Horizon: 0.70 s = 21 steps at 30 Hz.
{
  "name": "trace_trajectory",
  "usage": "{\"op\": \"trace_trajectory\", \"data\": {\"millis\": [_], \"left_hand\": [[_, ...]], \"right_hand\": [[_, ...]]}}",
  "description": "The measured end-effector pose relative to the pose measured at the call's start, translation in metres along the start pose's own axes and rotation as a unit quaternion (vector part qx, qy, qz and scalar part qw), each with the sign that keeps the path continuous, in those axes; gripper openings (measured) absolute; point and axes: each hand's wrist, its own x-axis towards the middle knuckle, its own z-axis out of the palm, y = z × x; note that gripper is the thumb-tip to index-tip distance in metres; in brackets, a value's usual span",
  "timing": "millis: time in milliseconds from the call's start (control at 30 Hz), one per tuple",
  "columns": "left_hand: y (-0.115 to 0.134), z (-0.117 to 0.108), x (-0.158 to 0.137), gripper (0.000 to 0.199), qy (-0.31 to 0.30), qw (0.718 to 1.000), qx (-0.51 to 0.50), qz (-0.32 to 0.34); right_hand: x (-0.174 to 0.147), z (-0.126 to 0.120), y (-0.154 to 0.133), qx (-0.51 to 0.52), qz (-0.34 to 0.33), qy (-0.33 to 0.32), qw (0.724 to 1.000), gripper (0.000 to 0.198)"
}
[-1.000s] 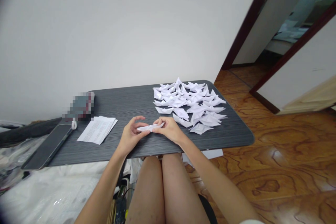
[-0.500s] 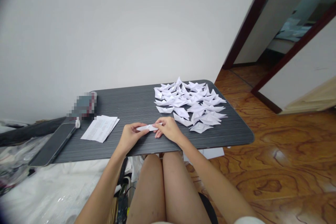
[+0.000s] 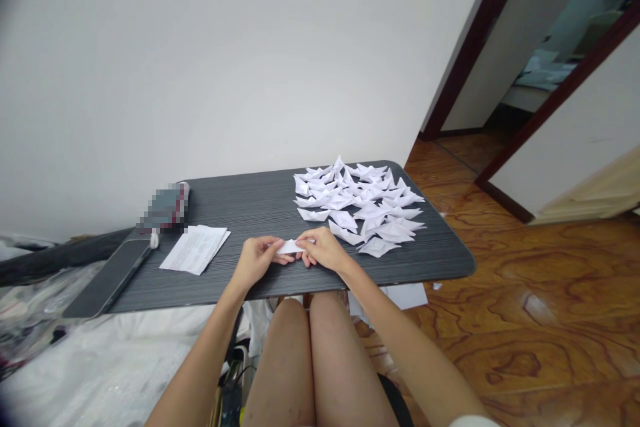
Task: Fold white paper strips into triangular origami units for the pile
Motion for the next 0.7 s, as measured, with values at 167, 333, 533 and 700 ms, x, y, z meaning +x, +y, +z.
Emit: {"op": "trace_trajectory", "data": {"millis": [167, 333, 533, 700], "left_hand": [[-0.001, -0.002, -0.002, 0.036, -0.047, 0.996, -0.071, -0.028], [0.004, -0.005, -0.002, 0.031, -0.105, 0.994, -0.04, -0.006], [0.008, -0.005, -0.005, 0.031, -0.124, 0.99, -0.052, -0.033], [0.003, -0.007, -0.009, 0.034, -0.1, 0.992, -0.054, -0.049]], "right_hand": [[0.002, -0.003, 0.005, -0.02, -0.002, -0.007, 1.0, 0.023], [-0.001, -0.003, -0.003, -0.042, -0.015, -0.017, 0.999, 0.018], [-0.002, -0.004, -0.005, -0.038, 0.005, -0.045, 0.998, 0.025], [-0.002, -0.001, 0.001, -0.027, 0.009, -0.055, 0.998, 0.029]]}}
